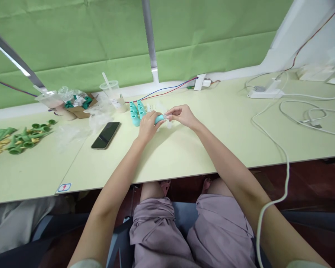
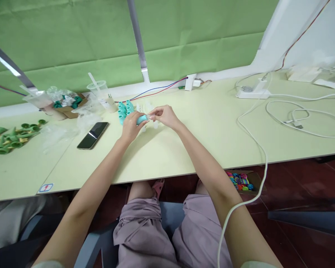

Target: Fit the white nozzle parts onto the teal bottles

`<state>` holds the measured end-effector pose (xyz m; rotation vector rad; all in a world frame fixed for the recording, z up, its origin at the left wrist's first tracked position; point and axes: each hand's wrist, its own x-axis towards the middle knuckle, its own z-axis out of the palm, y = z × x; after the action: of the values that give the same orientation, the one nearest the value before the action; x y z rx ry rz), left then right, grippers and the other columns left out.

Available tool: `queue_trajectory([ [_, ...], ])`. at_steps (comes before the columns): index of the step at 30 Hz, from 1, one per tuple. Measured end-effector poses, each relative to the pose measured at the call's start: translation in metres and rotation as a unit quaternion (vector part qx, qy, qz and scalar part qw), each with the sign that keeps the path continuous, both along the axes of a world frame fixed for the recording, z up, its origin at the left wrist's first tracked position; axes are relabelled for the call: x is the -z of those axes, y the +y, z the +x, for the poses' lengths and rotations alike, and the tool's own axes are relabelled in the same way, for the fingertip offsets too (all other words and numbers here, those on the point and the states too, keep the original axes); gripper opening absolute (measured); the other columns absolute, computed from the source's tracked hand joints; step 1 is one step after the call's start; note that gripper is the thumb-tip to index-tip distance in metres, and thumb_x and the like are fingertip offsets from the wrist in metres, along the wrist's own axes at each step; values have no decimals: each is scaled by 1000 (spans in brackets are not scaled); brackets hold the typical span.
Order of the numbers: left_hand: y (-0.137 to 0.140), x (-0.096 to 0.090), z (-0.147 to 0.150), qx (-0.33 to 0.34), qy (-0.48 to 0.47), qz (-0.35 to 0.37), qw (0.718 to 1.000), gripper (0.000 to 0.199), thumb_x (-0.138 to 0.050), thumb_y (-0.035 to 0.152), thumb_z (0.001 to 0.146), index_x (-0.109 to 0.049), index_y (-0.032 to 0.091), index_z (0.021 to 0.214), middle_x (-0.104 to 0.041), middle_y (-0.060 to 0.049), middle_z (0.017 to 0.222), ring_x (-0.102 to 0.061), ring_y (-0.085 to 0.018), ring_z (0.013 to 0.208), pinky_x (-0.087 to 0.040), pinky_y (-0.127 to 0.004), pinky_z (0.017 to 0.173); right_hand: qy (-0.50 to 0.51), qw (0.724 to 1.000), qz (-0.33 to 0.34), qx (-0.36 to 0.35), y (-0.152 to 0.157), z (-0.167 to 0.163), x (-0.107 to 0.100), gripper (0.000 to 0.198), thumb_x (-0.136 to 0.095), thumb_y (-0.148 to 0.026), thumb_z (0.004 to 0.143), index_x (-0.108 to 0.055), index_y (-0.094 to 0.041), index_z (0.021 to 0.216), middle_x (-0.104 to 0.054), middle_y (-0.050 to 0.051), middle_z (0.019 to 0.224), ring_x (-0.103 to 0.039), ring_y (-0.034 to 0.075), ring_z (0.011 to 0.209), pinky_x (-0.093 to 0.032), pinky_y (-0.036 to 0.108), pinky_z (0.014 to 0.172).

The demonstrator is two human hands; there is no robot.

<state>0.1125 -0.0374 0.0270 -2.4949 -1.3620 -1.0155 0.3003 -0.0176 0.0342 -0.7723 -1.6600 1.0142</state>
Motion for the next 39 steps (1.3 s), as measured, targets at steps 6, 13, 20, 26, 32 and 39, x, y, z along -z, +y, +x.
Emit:
queue_trajectory([
  [6,0,0,2,24,2,-7,1000,43,-46,56,82,-61,19,100,-61,-9,90,-55,-24,90,-38,-33,79,-16,1000,-14,-17,-3,-1,0,39,-80,-45,52,-72,-14,75,-66,4,61,-61,15,55,-52,29,58],
  [13,-1,-2,1,19,-24,-24,999,45,-47,57,81,-61,19,100,-61,-9,92,-55,-25,92,-37,-33,81,-26,1000,-2,5,-5,-6,0,34,-76,-42,58,-69,-15,78,-65,3,64,-61,14,59,-52,30,62],
  [20,-2,-14,-2,35,-98,-31,994,38,-51,53,81,-62,21,98,-62,-7,98,-53,-23,97,-36,-34,88,-8,998,34,54,-14,-14,-10,49,-70,-46,66,-58,-24,108,-64,0,85,-60,12,67,-50,26,66],
  [26,8,-15,-11,65,-255,-79,961,34,-57,51,78,-62,19,88,-64,-5,90,-57,-20,88,-42,-32,84,-84,988,82,96,-15,-14,-6,35,-53,-50,81,-58,-25,104,-65,1,91,-59,14,74,-46,27,72],
  [32,22,-10,-28,79,-389,-135,908,40,-54,55,78,-57,21,100,-64,-3,81,-60,-17,80,-46,-31,78,-336,899,242,141,-23,-25,5,22,-49,-31,88,-63,-22,102,-64,7,103,-53,22,95,-33,36,84],
  [39,25,-11,-36,60,-416,-136,897,40,-60,55,73,-62,18,90,-65,-5,92,-58,-18,91,-45,-29,80,-473,806,333,124,-31,-44,18,21,-54,-26,86,-66,-22,103,-60,9,110,-44,25,103,-25,37,80],
])
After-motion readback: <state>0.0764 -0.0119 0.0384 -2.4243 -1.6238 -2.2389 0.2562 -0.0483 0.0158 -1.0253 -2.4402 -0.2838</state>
